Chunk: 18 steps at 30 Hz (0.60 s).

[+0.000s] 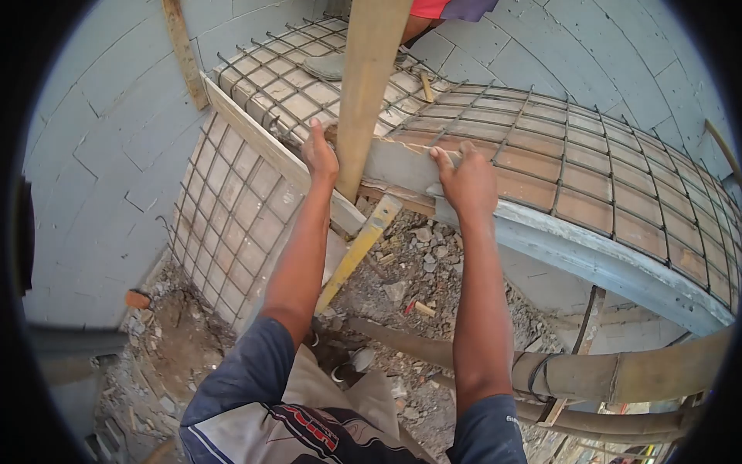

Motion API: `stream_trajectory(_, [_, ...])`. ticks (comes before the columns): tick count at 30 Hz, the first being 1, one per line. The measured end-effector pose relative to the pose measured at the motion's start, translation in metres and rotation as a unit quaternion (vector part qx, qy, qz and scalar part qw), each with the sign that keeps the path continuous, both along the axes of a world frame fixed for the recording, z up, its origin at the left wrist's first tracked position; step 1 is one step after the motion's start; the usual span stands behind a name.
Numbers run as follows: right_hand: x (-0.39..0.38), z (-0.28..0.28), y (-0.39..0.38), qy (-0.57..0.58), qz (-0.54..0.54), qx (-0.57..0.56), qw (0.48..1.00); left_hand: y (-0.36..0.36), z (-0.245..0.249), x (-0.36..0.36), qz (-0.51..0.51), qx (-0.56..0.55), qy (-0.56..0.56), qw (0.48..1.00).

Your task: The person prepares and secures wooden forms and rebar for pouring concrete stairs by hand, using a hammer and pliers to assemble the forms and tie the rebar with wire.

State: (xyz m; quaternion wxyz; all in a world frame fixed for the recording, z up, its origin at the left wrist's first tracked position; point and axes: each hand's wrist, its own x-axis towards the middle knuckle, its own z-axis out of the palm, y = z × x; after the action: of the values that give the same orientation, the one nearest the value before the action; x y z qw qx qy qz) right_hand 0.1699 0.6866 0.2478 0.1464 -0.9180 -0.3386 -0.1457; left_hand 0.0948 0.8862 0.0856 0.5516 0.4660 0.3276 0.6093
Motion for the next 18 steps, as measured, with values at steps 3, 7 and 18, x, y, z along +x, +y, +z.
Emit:
stream_trajectory(3, [-0.004, 0.001, -0.002, -0.001, 0.006, 0.005, 1.0, -0.029, -0.006, -0.002, 0.003, -0.046, 0.07, 0.996])
stream_trajectory(7, [0.0, -0.002, -0.006, 0.006, 0.029, 0.005, 1.0, -0.074, -0.02, 0.005, 0.085, 0.089, -0.024, 0.992])
stream_trajectory(18, [-0.008, 0.005, -0.009, 0.017, 0.023, 0.008, 1.0, 0.043, -0.015, -0.037, -0.13, -0.124, -0.041, 0.983])
